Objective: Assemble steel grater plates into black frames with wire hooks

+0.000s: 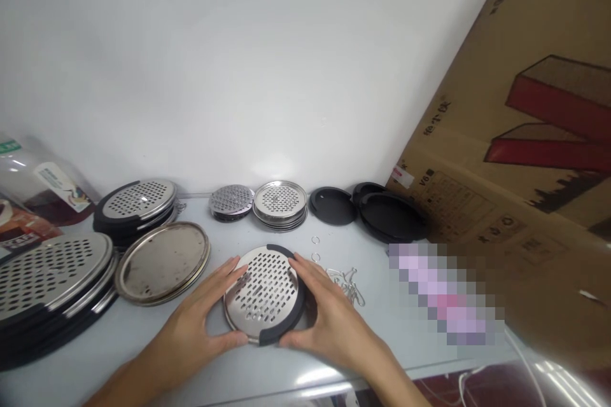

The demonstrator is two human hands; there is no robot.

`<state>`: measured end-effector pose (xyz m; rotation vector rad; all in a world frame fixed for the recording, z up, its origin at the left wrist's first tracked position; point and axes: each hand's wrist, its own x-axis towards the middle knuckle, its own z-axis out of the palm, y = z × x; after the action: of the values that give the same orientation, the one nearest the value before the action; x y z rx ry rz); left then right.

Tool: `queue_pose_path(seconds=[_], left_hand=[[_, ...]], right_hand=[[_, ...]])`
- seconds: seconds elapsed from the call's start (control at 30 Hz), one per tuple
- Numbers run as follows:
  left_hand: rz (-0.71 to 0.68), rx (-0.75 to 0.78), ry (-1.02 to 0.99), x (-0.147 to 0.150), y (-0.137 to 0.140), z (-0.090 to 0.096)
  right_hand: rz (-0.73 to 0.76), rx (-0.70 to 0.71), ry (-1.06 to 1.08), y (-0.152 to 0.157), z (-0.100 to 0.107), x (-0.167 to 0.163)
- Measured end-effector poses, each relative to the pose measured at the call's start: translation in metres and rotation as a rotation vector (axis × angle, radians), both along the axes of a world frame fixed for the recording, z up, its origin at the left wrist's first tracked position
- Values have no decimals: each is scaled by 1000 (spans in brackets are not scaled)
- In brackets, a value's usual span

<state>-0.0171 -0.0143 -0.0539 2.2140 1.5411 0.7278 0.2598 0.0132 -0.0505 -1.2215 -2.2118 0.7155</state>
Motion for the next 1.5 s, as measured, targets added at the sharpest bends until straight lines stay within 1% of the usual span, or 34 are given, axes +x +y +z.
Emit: queue_pose_path(seconds=[0.1, 0.17, 0.27, 0.37, 0.5, 0.57, 0.67, 0.73, 0.77, 0.8, 0.87, 0.93, 0.97, 1.0, 1.03, 1.1, 1.23, 1.3, 1.5], left_hand=[[1, 12, 5, 0, 0, -1], [8, 21, 17, 0, -1, -2], [4, 20, 32, 0, -3, -4], [9, -28, -4, -4, -5, -1], [72, -130, -161, -10, -9, 8], [86, -161, -288, -12, -10, 11], [82, -146, -452, -13, -10, 13], [80, -110, -466, -12, -7, 12], [74, -89, -449, -12, -5, 12], [63, -67, -426, -12, -4, 12], [45, -25, -376, -12, 0, 11], [35, 2, -318, -13, 2, 11], [35, 4, -289, -13, 2, 10], [35, 4, -262, -14, 3, 10], [35, 1, -241, -14, 3, 9], [29, -7, -216, -14, 2, 9], [8, -30, -167, -15, 2, 8], [-4, -44, -137, -15, 2, 8], [-9, -53, -68, -17, 1, 4]], right_hand=[[4, -2, -65, -2, -1, -1], [11, 47, -128, -4, 0, -6], [-3, 236, -232, -8, 6, -16], [-1, 424, -287, -9, 12, -24], [54, 606, -251, -10, 13, -19], [21, 637, -210, -11, 13, -15], [-49, 586, -99, -10, 15, -14], [-110, 520, 28, -9, 16, -18], [-152, 462, 96, -8, 16, -20], [-196, 381, 160, -6, 15, -22], [-262, 173, 258, -3, 13, -26], [-272, -22, 308, 0, 10, -29], [-268, -84, 314, 2, 10, -29], [-262, -117, 310, 3, 10, -29], [-256, -125, 293, 4, 10, -29], [-246, -88, 220, 5, 11, -28], [-254, 74, -6, 6, 10, -27], [-259, 133, -115, 6, 8, -27], [-272, 214, -365, 4, 4, -33]])
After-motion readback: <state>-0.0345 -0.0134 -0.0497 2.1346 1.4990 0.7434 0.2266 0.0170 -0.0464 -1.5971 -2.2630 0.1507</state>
